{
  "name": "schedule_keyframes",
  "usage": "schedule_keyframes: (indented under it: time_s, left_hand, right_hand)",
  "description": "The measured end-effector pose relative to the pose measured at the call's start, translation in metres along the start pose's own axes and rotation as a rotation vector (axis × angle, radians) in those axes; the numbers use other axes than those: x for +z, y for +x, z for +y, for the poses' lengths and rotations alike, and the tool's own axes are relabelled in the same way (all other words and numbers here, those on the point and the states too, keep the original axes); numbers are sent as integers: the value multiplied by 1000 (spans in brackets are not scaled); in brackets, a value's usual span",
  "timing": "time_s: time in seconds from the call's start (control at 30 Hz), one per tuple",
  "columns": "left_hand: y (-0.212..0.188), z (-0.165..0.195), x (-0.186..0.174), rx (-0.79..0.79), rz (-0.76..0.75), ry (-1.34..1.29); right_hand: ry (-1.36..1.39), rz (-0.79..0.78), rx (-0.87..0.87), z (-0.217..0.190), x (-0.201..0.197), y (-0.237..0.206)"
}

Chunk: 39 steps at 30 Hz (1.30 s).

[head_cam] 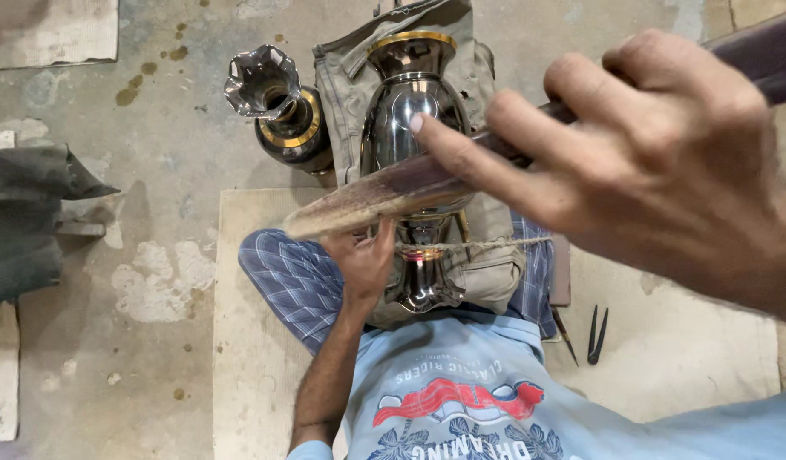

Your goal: The person sits on the floor and uses a hammer and chisel to engrave a floral pattern onto a polished metal vessel. The vessel is secured in a cloth bag between the legs. The person repeatedly strikes the chisel to create the design.

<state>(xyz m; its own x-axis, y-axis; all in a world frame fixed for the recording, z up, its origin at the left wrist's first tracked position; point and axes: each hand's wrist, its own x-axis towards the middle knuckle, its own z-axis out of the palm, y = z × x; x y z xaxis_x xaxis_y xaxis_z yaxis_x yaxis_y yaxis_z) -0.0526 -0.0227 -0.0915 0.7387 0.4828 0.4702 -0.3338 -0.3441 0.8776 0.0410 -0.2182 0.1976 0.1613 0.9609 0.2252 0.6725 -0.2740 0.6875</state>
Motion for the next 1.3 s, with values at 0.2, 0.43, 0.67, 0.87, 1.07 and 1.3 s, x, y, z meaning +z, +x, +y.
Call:
schedule_keyframes:
  time_s: [0.2,0.43,0.67,0.87,1.07,1.3]
  left_hand:
    - [43,33,5,-134,-196,-82]
    - [54,62,13,-160,-174,3]
    - [51,58,12,-150,-150,61]
    - [49,56,13,-101,-163,60]
    - [48,58,12,-170,-158,46]
    - [49,55,12,-127,-186,126]
  right_hand:
    - [421,-113,322,15,37,-27]
    - [260,-197,309,16,77,-48]
    - [132,-239,210,10,84,-38]
    - [447,-162,368,24,56,-19]
    - [433,-200,244,25,42,2]
    - [360,-210,232,21,35,8]
